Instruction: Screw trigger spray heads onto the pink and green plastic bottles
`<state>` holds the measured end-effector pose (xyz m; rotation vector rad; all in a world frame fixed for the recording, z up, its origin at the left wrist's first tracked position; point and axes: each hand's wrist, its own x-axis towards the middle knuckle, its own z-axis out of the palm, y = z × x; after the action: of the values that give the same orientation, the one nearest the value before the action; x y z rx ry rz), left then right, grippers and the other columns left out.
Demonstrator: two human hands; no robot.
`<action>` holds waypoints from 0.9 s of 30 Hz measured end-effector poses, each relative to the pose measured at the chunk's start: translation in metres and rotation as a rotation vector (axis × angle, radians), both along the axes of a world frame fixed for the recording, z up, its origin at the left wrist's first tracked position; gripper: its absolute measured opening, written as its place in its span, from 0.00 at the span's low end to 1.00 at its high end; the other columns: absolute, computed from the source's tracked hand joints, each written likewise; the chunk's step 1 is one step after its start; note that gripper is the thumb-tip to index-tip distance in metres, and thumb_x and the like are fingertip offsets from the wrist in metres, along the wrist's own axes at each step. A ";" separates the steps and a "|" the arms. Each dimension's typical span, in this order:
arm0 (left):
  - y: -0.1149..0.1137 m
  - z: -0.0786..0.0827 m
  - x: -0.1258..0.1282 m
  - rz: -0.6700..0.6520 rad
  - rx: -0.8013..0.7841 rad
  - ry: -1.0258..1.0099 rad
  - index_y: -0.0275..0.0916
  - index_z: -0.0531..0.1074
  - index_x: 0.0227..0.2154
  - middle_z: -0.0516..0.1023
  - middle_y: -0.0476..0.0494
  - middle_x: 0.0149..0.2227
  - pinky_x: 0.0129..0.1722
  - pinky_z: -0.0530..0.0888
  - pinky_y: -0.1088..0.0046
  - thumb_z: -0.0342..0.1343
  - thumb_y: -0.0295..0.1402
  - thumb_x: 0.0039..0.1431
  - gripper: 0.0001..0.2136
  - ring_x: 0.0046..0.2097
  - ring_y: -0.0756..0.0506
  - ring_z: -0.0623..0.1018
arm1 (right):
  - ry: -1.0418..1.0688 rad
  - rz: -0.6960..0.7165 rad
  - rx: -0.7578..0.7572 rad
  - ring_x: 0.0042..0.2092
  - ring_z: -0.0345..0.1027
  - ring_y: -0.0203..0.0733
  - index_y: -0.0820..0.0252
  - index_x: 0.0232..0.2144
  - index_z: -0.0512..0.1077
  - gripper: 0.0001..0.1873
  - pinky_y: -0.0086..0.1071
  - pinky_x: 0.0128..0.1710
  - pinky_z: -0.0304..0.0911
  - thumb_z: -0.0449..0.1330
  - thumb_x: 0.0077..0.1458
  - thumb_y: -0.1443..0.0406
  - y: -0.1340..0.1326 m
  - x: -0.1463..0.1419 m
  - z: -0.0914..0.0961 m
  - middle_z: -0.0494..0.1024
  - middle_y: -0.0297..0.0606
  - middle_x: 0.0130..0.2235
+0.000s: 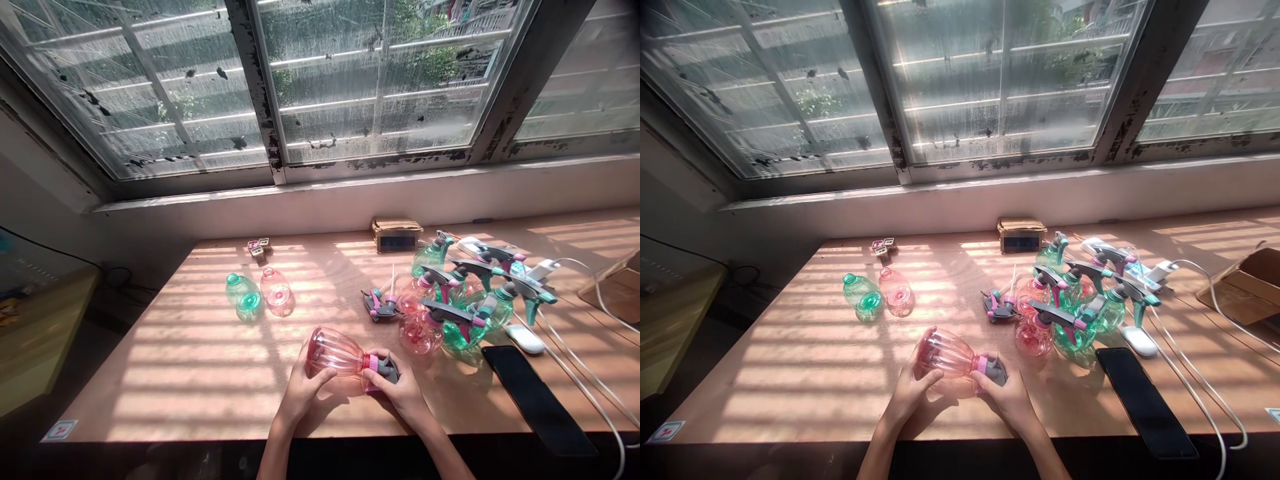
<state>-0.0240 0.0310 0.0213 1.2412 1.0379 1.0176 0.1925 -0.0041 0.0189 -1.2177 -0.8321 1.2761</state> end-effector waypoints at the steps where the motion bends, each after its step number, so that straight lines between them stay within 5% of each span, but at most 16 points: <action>1: 0.000 -0.001 0.000 0.000 0.003 -0.003 0.51 0.57 0.70 0.64 0.43 0.70 0.69 0.62 0.52 0.69 0.33 0.56 0.41 0.69 0.33 0.65 | 0.007 -0.001 0.000 0.33 0.76 0.49 0.57 0.36 0.81 0.23 0.36 0.27 0.76 0.77 0.41 0.51 0.000 0.000 0.000 0.84 0.40 0.33; 6: -0.002 -0.007 0.001 0.007 0.010 -0.014 0.54 0.56 0.70 0.62 0.45 0.71 0.71 0.56 0.52 0.68 0.29 0.56 0.42 0.72 0.34 0.60 | 0.039 -0.009 -0.004 0.24 0.72 0.43 0.57 0.38 0.79 0.26 0.40 0.25 0.77 0.75 0.43 0.47 0.003 0.002 -0.003 0.79 0.32 0.25; 10: -0.001 -0.007 0.001 0.024 0.014 -0.018 0.53 0.54 0.71 0.60 0.42 0.72 0.72 0.53 0.49 0.72 0.31 0.52 0.46 0.73 0.32 0.57 | -0.003 -0.012 0.007 0.31 0.75 0.48 0.57 0.36 0.80 0.24 0.39 0.28 0.77 0.77 0.41 0.49 0.002 0.001 -0.005 0.84 0.38 0.31; 13: 0.000 -0.003 0.001 0.023 0.017 -0.032 0.50 0.58 0.69 0.63 0.40 0.71 0.71 0.56 0.48 0.69 0.36 0.56 0.40 0.72 0.32 0.60 | -0.020 -0.004 0.008 0.34 0.76 0.50 0.58 0.36 0.81 0.24 0.38 0.28 0.77 0.77 0.41 0.50 0.002 0.000 -0.006 0.84 0.41 0.34; 21: -0.003 -0.002 0.002 -0.015 0.005 -0.037 0.54 0.58 0.69 0.62 0.44 0.72 0.71 0.57 0.50 0.68 0.32 0.58 0.39 0.72 0.33 0.60 | 0.043 -0.018 -0.009 0.25 0.73 0.43 0.57 0.38 0.80 0.25 0.40 0.25 0.77 0.76 0.42 0.48 0.002 0.001 -0.005 0.82 0.34 0.27; 27: -0.002 -0.002 0.000 0.012 -0.008 -0.040 0.52 0.56 0.70 0.63 0.42 0.71 0.71 0.56 0.50 0.70 0.34 0.55 0.42 0.72 0.32 0.60 | 0.011 -0.008 0.023 0.31 0.75 0.47 0.56 0.35 0.82 0.21 0.35 0.27 0.76 0.77 0.42 0.51 0.002 0.000 -0.005 0.84 0.37 0.31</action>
<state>-0.0238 0.0289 0.0192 1.2047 1.0184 1.0430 0.1924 -0.0024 0.0139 -1.1932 -0.8307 1.2622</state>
